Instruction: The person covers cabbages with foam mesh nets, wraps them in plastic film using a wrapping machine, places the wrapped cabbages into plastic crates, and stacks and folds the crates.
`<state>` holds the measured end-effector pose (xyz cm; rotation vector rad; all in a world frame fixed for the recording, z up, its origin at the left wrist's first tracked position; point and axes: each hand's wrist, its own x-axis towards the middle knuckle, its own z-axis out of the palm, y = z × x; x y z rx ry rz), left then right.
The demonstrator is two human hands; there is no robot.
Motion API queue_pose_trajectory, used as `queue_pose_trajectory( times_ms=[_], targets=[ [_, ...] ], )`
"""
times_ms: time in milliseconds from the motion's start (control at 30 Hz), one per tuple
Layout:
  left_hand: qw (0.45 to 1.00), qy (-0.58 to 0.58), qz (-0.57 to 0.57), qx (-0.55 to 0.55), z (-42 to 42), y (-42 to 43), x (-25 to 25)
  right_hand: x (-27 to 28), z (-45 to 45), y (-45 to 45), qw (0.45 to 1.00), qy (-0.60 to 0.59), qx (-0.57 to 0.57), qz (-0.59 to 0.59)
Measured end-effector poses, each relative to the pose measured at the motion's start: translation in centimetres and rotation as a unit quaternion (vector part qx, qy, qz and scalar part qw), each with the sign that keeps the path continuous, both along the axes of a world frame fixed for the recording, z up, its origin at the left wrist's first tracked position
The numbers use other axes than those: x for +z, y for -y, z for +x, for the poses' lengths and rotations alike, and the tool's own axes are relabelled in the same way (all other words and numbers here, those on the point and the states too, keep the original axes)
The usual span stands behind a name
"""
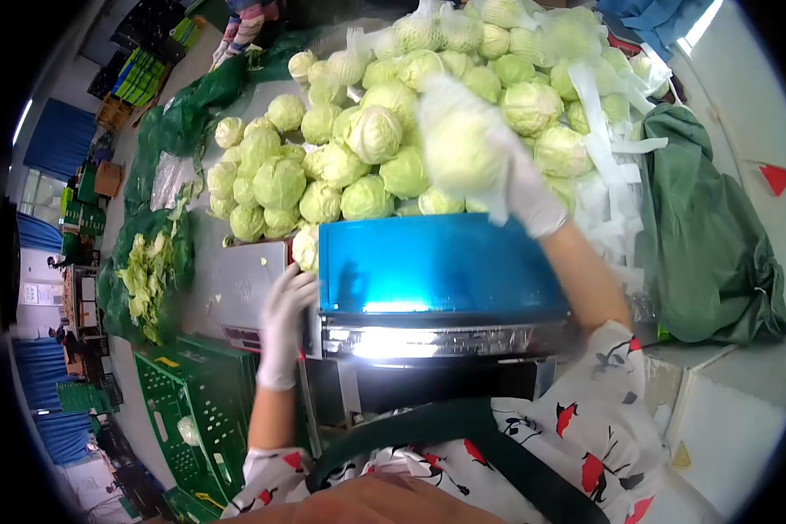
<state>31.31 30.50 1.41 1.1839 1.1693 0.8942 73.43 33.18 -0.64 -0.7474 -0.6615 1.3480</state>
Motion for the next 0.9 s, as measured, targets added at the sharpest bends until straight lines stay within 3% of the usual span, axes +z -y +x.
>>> queue_pose_trajectory(
  times_ms=[67, 133, 200, 233, 333, 367, 400, 467, 500, 567, 600, 633, 700, 733, 767, 800, 833, 900],
  targets=[
    [0.991, 0.064, -0.015, -0.116, 5.6, 1.5, -0.6, -0.2, -6.3, 4.0, 0.99, -0.068, 0.01, -0.122],
    [0.981, 0.081, 0.077, -0.158, 9.1, 2.9, -2.5, -1.1, -10.9, 7.3, 0.988, -0.069, 0.044, -0.131],
    [0.986, -0.045, 0.099, -0.125, 10.4, 3.2, -5.5, -3.0, -14.2, 9.9, 0.964, 0.233, -0.034, -0.127],
    [0.99, -0.043, 0.085, -0.101, 10.5, 2.7, -8.3, -1.0, -14.8, 10.7, 0.929, 0.349, -0.023, -0.12],
    [0.964, -0.132, 0.149, -0.178, 10.0, 1.9, -6.2, -4.3, -15.5, 12.5, 0.89, 0.418, -0.08, -0.16],
    [0.952, -0.154, 0.17, -0.202, 10.2, 2.0, -5.1, -2.0, -15.9, 13.5, 0.902, 0.387, -0.076, -0.174],
    [0.94, -0.172, 0.188, -0.227, 10.1, 1.7, -4.9, -3.1, -15.9, 14.5, 0.88, 0.421, -0.142, -0.166],
    [0.969, -0.06, 0.103, -0.217, 8.7, 1.8, -5.1, -5.8, -15.2, 16.5, 0.82, 0.485, -0.269, -0.144],
    [0.953, -0.129, 0.204, -0.182, 7.0, 2.4, -4.7, -5.7, -14.4, 18.5, 0.798, 0.509, -0.297, -0.123],
    [0.882, -0.322, 0.327, -0.106, 2.5, 4.2, -3.1, -3.4, -13.2, 22.4, 0.616, 0.699, -0.339, -0.132],
    [0.807, -0.425, 0.405, -0.057, 0.1, 4.6, -4.9, -3.2, -12.7, 24.2, 0.517, 0.768, -0.346, -0.152],
    [0.758, -0.511, 0.401, -0.049, -1.7, 5.9, -5.6, -4.1, -12.8, 25.5, 0.487, 0.786, -0.322, -0.203],
    [0.721, -0.576, 0.371, -0.1, -3.2, 8.2, -7.8, -7.0, -13.0, 27.5, 0.419, 0.815, -0.267, -0.298],
    [0.71, -0.593, 0.359, -0.124, -3.0, 9.1, -8.3, -7.6, -13.4, 27.3, 0.413, 0.826, -0.246, -0.295],
    [0.713, -0.57, 0.389, -0.125, -2.3, 9.5, -8.5, -9.4, -13.2, 26.9, 0.485, 0.792, -0.258, -0.265],
    [0.764, -0.506, 0.381, -0.124, -1.8, 9.6, -8.9, -11.1, -13.0, 26.5, 0.555, 0.752, -0.268, -0.234],
    [0.807, -0.452, 0.362, -0.116, -1.4, 9.3, -10.5, -11.4, -13.3, 26.1, 0.568, 0.741, -0.29, -0.211],
    [0.898, -0.315, 0.285, -0.119, -1.1, 9.1, -10.8, -8.1, -13.0, 27.0, 0.79, 0.515, -0.249, -0.223]
  ],
)
